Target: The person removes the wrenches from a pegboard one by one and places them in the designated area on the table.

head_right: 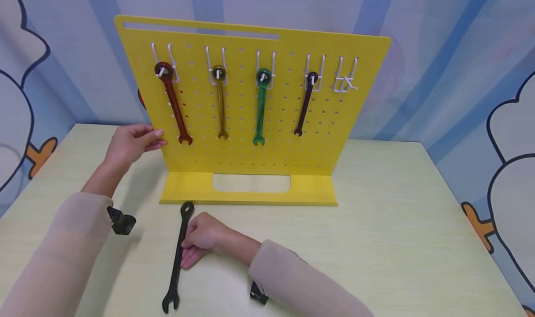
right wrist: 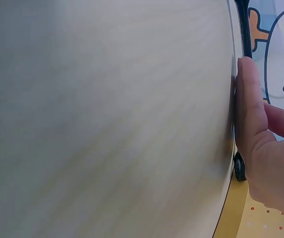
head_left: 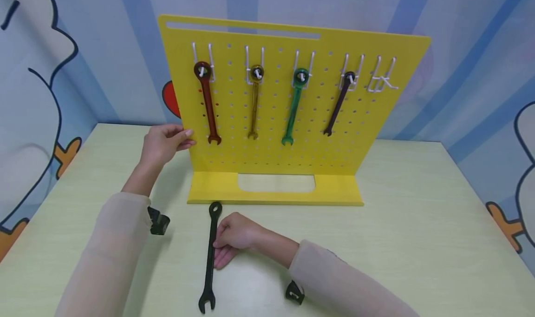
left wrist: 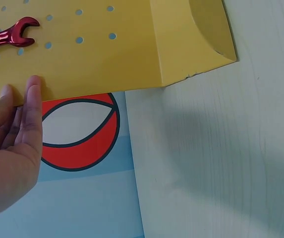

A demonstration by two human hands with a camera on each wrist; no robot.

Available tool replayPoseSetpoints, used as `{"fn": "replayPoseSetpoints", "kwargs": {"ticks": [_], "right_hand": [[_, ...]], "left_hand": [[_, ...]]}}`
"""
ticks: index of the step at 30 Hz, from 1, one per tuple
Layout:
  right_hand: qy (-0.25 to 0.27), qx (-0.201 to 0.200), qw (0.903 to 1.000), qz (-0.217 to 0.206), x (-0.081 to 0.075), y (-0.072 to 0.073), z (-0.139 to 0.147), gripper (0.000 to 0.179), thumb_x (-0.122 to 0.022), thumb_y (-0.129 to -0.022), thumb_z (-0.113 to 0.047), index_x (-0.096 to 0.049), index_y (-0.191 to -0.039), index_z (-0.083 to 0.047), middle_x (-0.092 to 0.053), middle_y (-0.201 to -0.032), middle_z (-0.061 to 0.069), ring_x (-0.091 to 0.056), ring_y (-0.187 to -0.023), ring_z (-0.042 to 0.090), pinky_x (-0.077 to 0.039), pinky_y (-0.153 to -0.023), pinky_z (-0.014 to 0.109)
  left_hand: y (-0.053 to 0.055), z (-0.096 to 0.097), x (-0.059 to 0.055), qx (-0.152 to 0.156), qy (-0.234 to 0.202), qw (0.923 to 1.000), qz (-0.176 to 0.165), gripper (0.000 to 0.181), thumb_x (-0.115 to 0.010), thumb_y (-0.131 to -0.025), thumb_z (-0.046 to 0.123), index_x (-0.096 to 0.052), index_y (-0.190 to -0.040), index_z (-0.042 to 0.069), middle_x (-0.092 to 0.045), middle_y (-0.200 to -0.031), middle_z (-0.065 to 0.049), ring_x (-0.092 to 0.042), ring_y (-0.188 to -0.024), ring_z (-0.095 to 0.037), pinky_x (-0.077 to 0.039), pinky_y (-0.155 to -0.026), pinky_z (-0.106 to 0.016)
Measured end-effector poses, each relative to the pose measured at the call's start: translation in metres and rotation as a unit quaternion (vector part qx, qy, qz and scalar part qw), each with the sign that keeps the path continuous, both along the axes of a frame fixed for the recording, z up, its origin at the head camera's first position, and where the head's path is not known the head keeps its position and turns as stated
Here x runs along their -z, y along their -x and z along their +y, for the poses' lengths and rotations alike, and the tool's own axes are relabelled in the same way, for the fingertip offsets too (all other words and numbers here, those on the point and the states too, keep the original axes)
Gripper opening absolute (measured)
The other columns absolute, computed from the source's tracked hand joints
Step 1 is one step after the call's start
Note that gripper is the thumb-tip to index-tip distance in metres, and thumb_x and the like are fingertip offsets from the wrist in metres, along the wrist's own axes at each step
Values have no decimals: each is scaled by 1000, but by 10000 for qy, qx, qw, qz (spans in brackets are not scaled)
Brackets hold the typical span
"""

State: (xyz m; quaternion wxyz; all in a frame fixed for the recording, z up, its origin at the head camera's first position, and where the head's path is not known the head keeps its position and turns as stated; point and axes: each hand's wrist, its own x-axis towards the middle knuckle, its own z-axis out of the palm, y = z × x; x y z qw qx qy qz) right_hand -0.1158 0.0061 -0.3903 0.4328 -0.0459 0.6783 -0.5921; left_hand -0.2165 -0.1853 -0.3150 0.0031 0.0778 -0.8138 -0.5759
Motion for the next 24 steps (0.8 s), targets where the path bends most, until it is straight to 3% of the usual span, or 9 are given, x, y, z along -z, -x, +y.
{"fn": "replayPoseSetpoints", "kwargs": {"ticks": [10,17,24], "right_hand": [[121,103,9998,-129,-2,1,4,8,-51,-82,17,-52,-78,11,-60,-66,26,-64,-64,40,-57,-55,40],[147,-71,9999,41,-7,5,12,3,-52,-86,11,-53,-85,14,-61,-69,23,-65,-65,36,-57,-58,39],[122,-244,9992,279,-9,7,19,3,-52,-86,9,-55,-87,10,-61,-72,22,-64,-61,30,-57,-58,40]], "left_hand": [[0,0,0,-20,64,10000,6,39,-56,-90,24,-56,-116,-5,-60,-106,-17,-63,-71,-1,-52,-70,-16],[0,-1,0,6,66,10000,5,41,-56,-90,25,-55,-117,-6,-60,-106,-17,-63,-72,-1,-52,-70,-16],[-1,-1,-1,27,35,10000,21,41,-57,-90,24,-55,-117,-6,-60,-103,-15,-64,-73,-2,-53,-71,-18]]}}
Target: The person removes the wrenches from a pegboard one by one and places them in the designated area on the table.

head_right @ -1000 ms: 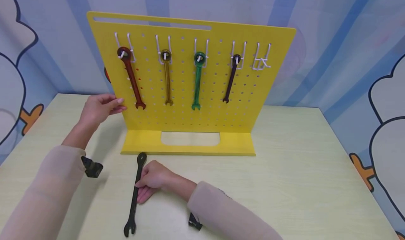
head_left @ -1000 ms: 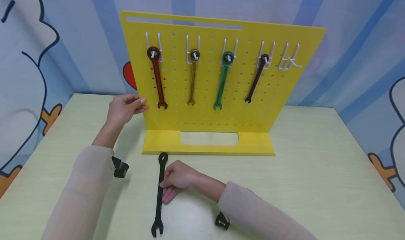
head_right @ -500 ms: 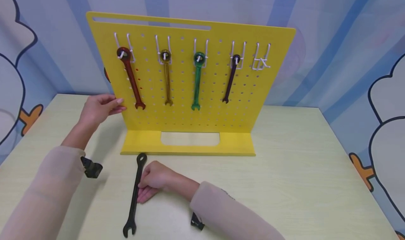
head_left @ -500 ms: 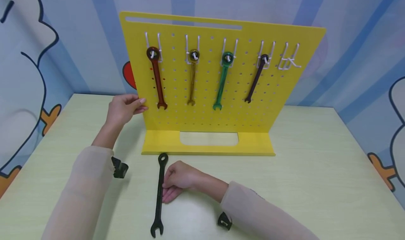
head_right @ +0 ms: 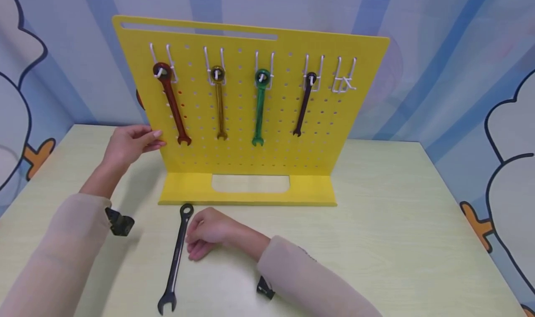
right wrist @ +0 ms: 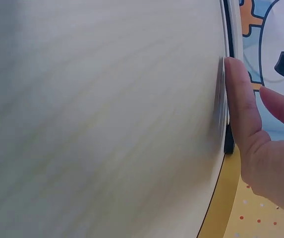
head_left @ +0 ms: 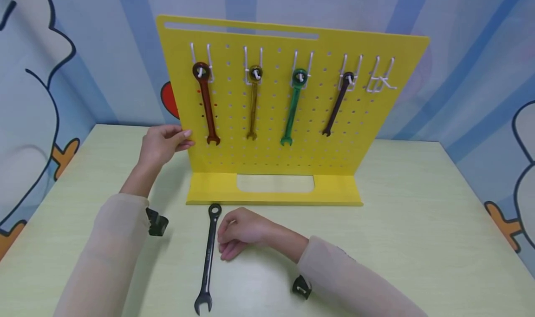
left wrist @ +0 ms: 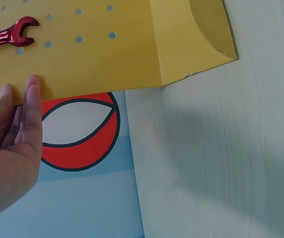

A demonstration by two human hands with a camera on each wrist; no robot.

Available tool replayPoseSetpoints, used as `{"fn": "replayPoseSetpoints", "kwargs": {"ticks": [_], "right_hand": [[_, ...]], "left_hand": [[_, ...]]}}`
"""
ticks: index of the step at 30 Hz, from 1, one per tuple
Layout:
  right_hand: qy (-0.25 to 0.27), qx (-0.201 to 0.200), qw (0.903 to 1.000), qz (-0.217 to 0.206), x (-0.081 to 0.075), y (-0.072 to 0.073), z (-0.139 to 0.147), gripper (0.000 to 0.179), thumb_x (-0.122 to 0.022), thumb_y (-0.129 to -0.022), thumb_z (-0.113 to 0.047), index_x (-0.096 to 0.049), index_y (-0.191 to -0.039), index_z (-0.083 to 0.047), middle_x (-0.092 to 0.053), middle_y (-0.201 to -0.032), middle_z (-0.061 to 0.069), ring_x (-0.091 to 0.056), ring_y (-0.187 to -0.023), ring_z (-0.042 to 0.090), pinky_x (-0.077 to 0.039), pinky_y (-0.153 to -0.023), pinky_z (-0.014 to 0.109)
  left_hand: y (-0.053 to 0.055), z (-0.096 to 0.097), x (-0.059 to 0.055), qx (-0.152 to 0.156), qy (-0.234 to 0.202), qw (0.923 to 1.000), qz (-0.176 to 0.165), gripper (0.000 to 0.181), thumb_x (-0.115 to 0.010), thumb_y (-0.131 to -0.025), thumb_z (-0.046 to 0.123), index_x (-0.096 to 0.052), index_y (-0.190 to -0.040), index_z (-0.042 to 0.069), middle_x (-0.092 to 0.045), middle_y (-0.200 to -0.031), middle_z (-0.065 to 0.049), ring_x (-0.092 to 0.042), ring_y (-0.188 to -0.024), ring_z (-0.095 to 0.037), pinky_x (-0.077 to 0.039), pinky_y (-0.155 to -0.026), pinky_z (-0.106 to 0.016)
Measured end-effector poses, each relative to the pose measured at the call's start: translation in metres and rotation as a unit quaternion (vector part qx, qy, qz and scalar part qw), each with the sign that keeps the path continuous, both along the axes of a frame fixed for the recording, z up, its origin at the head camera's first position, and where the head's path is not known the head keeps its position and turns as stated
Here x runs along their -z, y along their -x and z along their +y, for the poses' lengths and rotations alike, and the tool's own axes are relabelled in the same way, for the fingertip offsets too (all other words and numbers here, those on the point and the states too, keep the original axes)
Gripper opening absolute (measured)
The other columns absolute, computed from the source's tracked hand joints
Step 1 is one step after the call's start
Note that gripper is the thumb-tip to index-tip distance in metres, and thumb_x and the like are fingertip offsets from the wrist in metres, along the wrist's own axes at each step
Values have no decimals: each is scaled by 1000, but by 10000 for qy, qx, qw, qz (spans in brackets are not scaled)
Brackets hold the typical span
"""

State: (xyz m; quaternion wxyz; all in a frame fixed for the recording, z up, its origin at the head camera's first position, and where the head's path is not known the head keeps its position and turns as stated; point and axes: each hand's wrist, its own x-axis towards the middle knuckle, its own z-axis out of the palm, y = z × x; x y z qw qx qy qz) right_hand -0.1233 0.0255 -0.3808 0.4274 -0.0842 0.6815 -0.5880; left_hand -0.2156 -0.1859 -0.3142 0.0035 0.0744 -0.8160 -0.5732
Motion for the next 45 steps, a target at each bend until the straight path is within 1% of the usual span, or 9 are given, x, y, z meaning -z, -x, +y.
{"fn": "replayPoseSetpoints", "kwargs": {"ticks": [3,6,11,16,19,26,34,45], "right_hand": [[6,-124,9999,83,0,2,4,4,-53,-86,8,-55,-89,8,-61,-74,22,-63,-60,27,-57,-58,40],[-5,-196,9997,165,-1,5,8,4,-53,-86,7,-55,-90,7,-62,-75,22,-63,-60,26,-57,-57,40],[-56,-194,9996,219,-3,9,14,6,-54,-86,5,-54,-92,7,-62,-78,23,-64,-62,27,-57,-59,40],[-96,-208,9994,255,-6,13,20,6,-54,-87,4,-54,-93,7,-63,-80,24,-64,-64,28,-57,-61,40],[-86,-211,9994,256,-6,15,23,7,-54,-88,3,-55,-94,7,-63,-81,24,-64,-64,28,-57,-61,41],[-74,-162,9995,268,-9,20,30,9,-55,-88,3,-55,-95,8,-64,-83,25,-64,-66,29,-56,-63,42],[-14,-175,9984,532,-13,26,41,11,-54,-88,3,-54,-97,10,-63,-84,25,-65,-68,30,-56,-65,43],[-78,37,9972,745,-16,36,59,16,-56,-88,2,-53,-100,11,-64,-87,25,-65,-71,31,-56,-67,44]], "left_hand": [[0,0,1,-36,18,10000,15,39,-57,-90,23,-56,-116,-6,-61,-102,-14,-63,-71,-1,-53,-70,-18],[1,0,1,-16,30,10000,30,39,-56,-90,23,-56,-116,-6,-60,-104,-16,-63,-70,1,-53,-70,-17],[0,-1,0,37,26,10000,-7,41,-56,-90,24,-55,-118,-6,-59,-106,-17,-62,-71,0,-52,-70,-17],[1,-1,0,1,54,10000,-20,39,-55,-90,24,-55,-117,-5,-60,-105,-16,-63,-71,0,-52,-70,-16],[2,0,0,-12,74,10000,-6,37,-55,-91,23,-56,-116,-4,-60,-106,-17,-63,-70,1,-52,-69,-16],[3,-1,1,-9,78,10000,-17,37,-55,-91,23,-56,-116,-4,-60,-106,-17,-62,-70,1,-53,-71,-17],[3,-1,2,-18,90,10000,-11,37,-55,-90,24,-57,-115,-4,-61,-103,-15,-64,-72,-2,-53,-70,-17],[3,0,2,-56,137,9999,-23,37,-56,-90,25,-57,-114,-4,-61,-103,-15,-63,-71,-1,-53,-70,-17]]}}
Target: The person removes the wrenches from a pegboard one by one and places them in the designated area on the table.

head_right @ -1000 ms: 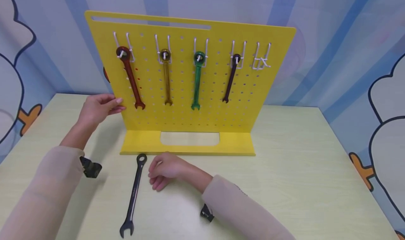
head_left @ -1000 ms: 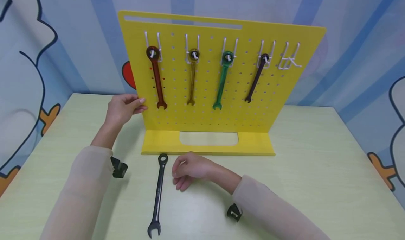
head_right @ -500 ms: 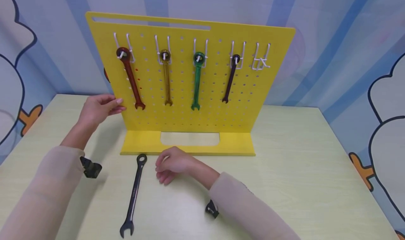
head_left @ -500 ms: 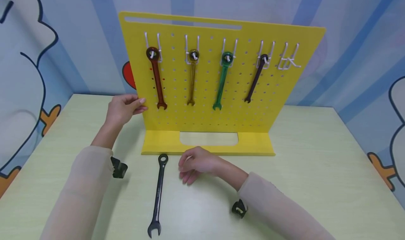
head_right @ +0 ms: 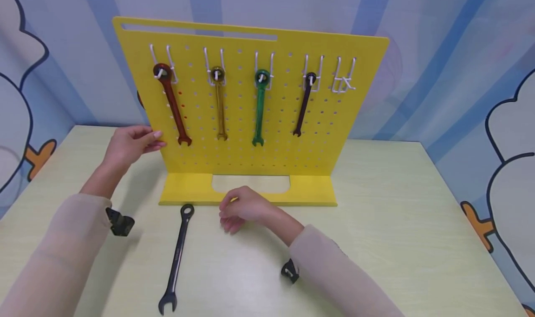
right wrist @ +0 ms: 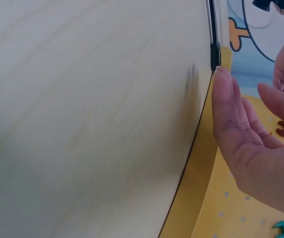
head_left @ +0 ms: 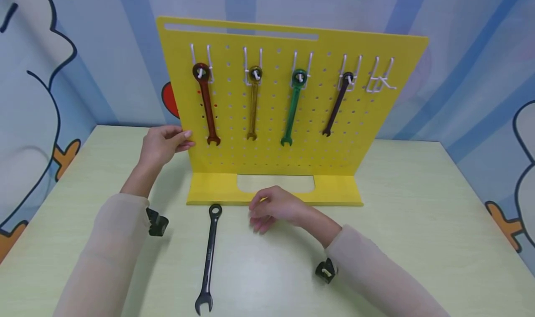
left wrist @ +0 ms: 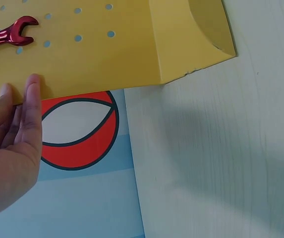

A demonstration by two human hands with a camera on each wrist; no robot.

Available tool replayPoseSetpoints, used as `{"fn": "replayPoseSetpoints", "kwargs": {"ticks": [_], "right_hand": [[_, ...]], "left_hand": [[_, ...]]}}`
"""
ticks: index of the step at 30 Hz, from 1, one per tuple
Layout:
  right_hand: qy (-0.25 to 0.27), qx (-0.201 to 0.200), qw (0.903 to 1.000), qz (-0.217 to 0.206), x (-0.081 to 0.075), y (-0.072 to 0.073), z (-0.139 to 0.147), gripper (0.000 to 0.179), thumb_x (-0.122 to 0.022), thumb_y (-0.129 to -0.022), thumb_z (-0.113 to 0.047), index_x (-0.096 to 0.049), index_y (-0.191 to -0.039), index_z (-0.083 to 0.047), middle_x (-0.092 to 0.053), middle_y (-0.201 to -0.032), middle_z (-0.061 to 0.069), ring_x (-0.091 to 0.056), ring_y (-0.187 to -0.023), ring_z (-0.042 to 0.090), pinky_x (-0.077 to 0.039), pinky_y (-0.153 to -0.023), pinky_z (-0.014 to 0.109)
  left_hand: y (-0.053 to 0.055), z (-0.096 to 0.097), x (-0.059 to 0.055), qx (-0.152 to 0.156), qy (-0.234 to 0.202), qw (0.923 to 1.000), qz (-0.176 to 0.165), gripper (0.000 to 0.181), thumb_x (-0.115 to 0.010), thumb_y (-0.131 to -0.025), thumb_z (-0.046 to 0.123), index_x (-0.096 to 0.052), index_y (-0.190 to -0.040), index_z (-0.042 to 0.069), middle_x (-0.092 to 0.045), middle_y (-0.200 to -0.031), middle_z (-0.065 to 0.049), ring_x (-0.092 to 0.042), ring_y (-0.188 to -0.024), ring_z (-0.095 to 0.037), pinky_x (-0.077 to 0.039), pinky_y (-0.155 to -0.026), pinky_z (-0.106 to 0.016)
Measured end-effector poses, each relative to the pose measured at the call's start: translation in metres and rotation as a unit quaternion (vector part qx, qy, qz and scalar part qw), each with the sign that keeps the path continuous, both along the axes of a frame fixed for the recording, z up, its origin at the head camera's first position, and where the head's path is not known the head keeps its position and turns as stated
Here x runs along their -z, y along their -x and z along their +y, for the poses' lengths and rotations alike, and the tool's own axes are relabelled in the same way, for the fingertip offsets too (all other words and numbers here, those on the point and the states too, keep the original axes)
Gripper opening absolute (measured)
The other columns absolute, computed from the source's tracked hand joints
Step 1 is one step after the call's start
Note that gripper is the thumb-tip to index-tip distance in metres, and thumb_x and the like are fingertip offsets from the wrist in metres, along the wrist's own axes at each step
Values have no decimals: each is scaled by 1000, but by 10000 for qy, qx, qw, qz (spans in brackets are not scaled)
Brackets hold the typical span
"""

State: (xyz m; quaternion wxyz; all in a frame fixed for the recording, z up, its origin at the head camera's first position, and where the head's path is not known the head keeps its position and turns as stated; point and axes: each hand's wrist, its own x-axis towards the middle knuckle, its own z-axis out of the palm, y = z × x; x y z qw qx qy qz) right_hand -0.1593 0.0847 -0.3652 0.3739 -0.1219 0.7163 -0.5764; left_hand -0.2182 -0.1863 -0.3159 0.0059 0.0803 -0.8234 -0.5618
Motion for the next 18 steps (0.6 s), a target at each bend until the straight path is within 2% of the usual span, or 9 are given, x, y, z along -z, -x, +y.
{"fn": "replayPoseSetpoints", "kwargs": {"ticks": [11,18], "right_hand": [[-28,34,9997,253,-8,9,22,21,-57,-87,1,-52,-104,12,-62,-93,26,-63,-81,36,-55,-71,45],[-188,272,9988,371,-15,14,33,25,-56,-87,2,-49,-109,13,-63,-92,22,-62,-83,38,-54,-73,46]], "left_hand": [[0,0,-1,-10,-38,10000,-71,39,-57,-89,26,-56,-116,-3,-61,-104,-15,-64,-73,-2,-53,-71,-17],[-1,-1,0,111,-95,9999,43,42,-56,-89,26,-55,-117,-6,-61,-102,-14,-63,-72,-1,-52,-70,-16]]}}
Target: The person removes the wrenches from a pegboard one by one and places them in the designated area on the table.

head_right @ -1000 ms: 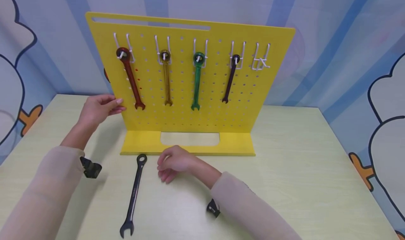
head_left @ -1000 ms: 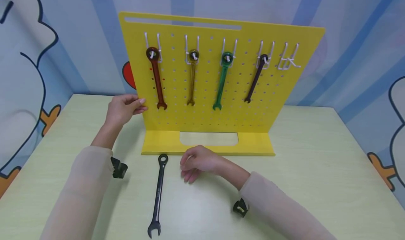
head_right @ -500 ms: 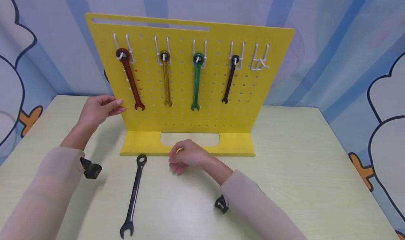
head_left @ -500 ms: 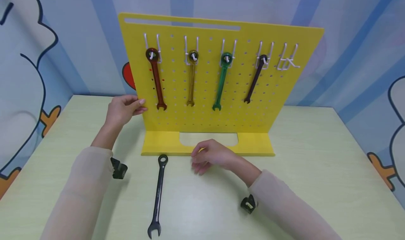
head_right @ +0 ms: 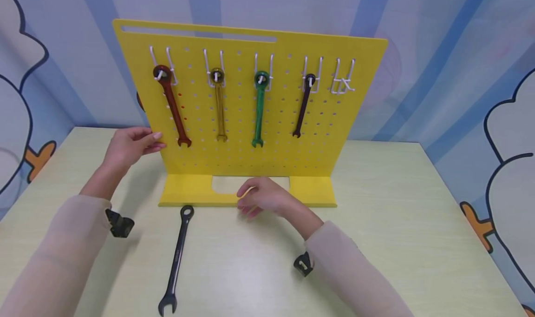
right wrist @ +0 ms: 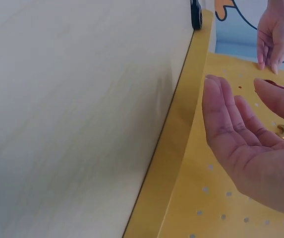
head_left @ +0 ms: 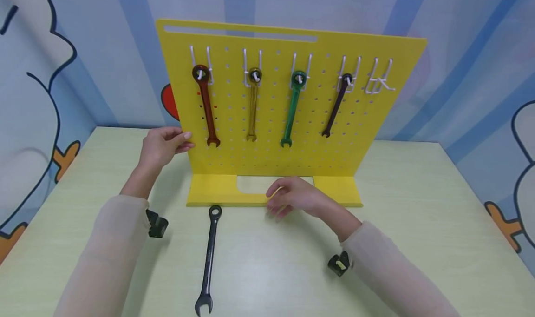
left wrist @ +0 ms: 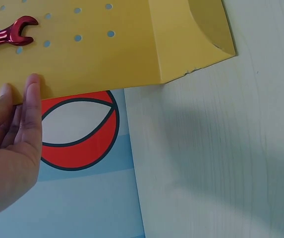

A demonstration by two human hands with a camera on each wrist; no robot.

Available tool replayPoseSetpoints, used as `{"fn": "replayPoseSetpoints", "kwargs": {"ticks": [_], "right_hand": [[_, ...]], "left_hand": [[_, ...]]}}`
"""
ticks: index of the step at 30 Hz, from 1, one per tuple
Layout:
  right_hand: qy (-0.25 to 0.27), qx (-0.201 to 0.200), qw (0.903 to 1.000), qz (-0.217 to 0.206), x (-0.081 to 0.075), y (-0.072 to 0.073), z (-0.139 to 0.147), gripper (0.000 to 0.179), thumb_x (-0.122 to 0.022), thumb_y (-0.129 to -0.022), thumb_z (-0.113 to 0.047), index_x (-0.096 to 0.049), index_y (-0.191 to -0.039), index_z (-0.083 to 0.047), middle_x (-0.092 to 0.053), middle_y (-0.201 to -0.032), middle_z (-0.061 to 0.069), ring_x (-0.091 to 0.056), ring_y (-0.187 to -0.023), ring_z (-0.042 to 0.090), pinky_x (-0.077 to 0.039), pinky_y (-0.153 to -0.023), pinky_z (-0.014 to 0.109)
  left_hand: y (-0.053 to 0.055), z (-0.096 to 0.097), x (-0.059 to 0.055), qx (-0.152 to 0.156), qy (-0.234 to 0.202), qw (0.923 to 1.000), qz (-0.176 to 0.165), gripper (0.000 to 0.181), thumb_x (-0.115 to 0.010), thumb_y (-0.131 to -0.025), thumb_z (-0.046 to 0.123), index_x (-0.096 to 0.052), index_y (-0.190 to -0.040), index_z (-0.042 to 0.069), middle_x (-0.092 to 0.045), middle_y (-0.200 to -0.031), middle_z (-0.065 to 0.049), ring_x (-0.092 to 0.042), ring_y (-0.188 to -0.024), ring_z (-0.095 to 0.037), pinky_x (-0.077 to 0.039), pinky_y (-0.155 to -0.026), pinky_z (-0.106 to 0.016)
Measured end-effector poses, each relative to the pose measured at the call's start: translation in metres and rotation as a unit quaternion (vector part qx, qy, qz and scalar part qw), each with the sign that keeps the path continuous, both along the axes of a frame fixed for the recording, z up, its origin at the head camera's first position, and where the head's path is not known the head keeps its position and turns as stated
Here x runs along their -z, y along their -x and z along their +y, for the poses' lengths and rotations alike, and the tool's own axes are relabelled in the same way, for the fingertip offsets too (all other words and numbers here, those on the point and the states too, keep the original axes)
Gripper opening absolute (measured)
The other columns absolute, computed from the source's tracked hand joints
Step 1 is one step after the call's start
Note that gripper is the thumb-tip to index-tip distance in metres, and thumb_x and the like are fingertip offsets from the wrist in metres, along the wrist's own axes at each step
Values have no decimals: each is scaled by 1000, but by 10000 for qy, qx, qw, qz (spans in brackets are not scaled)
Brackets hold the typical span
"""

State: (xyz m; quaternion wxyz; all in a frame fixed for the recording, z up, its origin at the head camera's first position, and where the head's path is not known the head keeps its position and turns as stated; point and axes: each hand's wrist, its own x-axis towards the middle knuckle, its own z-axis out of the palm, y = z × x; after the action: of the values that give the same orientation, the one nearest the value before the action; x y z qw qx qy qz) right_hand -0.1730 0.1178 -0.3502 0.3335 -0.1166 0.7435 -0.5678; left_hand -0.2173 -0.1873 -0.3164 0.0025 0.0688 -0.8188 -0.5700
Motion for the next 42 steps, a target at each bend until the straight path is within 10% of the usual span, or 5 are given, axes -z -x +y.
{"fn": "replayPoseSetpoints", "kwargs": {"ticks": [16,24,42], "right_hand": [[-33,587,9975,390,-22,12,30,30,-49,-90,7,-43,-118,13,-56,-106,30,-54,-99,42,-49,-85,49],[-13,940,9935,638,-35,19,49,37,-51,-90,6,-39,-124,13,-55,-106,20,-58,-91,23,-46,-89,50],[-172,1609,9803,1136,-69,26,81,34,-50,-93,-1,-41,-124,8,-44,-125,22,-45,-113,37,-45,-93,43]], "left_hand": [[1,1,1,-62,91,9999,-68,38,-55,-91,25,-56,-116,-4,-59,-107,-17,-63,-72,0,-53,-71,-17],[1,0,2,-38,76,10000,-46,39,-55,-90,26,-56,-115,-4,-60,-106,-17,-64,-73,-1,-53,-73,-19],[1,0,2,-30,99,9999,36,38,-55,-91,24,-56,-115,-5,-60,-106,-18,-63,-71,1,-53,-72,-19]]}}
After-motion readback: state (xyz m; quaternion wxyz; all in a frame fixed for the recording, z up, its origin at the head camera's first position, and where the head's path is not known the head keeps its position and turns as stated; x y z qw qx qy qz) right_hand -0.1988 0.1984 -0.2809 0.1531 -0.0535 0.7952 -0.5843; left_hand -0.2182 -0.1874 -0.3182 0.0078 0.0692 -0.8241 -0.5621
